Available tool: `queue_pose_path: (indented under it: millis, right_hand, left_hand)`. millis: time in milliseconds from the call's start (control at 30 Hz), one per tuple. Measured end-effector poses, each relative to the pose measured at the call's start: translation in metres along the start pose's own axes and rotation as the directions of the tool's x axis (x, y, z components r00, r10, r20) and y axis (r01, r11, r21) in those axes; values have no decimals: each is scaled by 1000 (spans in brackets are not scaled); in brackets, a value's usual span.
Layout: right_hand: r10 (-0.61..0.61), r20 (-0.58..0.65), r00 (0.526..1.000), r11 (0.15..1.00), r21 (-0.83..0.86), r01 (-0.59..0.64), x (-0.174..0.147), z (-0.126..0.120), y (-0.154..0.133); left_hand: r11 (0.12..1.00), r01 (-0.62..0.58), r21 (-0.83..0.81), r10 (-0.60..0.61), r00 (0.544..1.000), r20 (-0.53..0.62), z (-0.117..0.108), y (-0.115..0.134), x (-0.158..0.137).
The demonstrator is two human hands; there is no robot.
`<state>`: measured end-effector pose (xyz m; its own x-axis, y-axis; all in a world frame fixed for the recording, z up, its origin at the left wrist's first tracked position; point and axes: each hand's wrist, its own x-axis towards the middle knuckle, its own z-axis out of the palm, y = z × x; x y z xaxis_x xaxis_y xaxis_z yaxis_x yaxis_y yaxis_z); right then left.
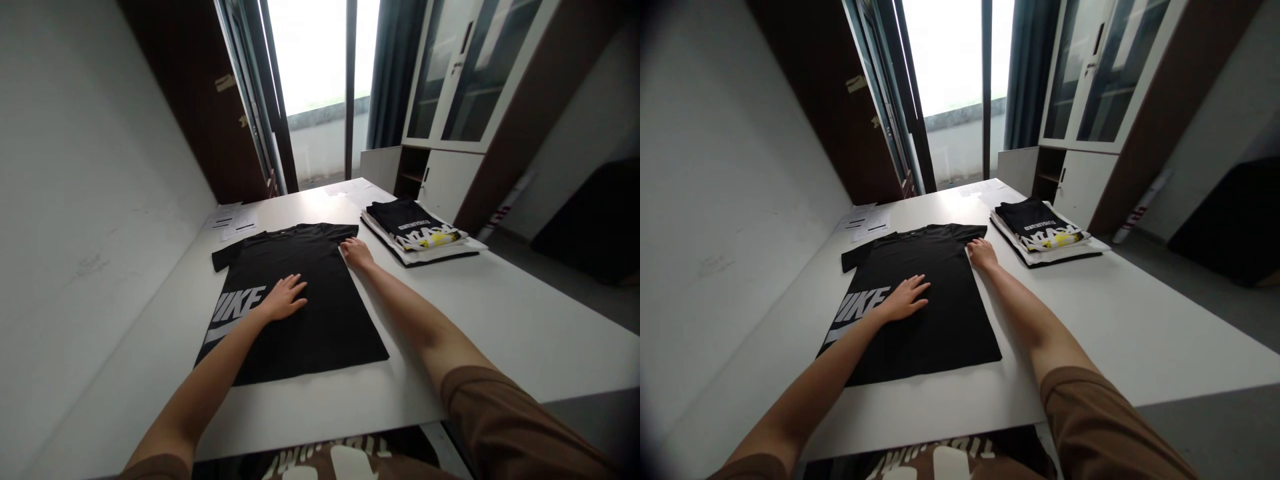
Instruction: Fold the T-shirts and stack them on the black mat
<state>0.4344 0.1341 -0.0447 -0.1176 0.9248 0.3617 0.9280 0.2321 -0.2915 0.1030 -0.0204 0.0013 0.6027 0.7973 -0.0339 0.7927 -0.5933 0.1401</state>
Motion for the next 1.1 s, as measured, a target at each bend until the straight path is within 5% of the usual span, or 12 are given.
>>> queue_pose_path:
  millis: [267, 467, 800, 967, 1100]
  right_hand:
    - [55, 59, 997, 988, 138, -63, 3, -9, 7]
    - [22, 81, 996, 992, 121, -32, 1, -10, 4]
    - [6, 104, 995, 997, 78, -14, 2, -7, 5]
    - [18, 98, 995, 999, 39, -21, -2, -3, 5]
    - [33, 96, 995, 999, 27, -36, -4, -2, 4]
  left_hand:
    - [926, -370, -78, 373, 927, 32, 10, 143, -12]
    - [813, -560, -158, 574, 817, 56, 2, 184, -29]
    - [778, -611, -145, 626, 775, 89, -23, 186, -49]
    - [880, -462, -111, 471, 880, 68, -32, 145, -65]
    - [980, -197, -27, 197, 980, 24, -28, 85, -104]
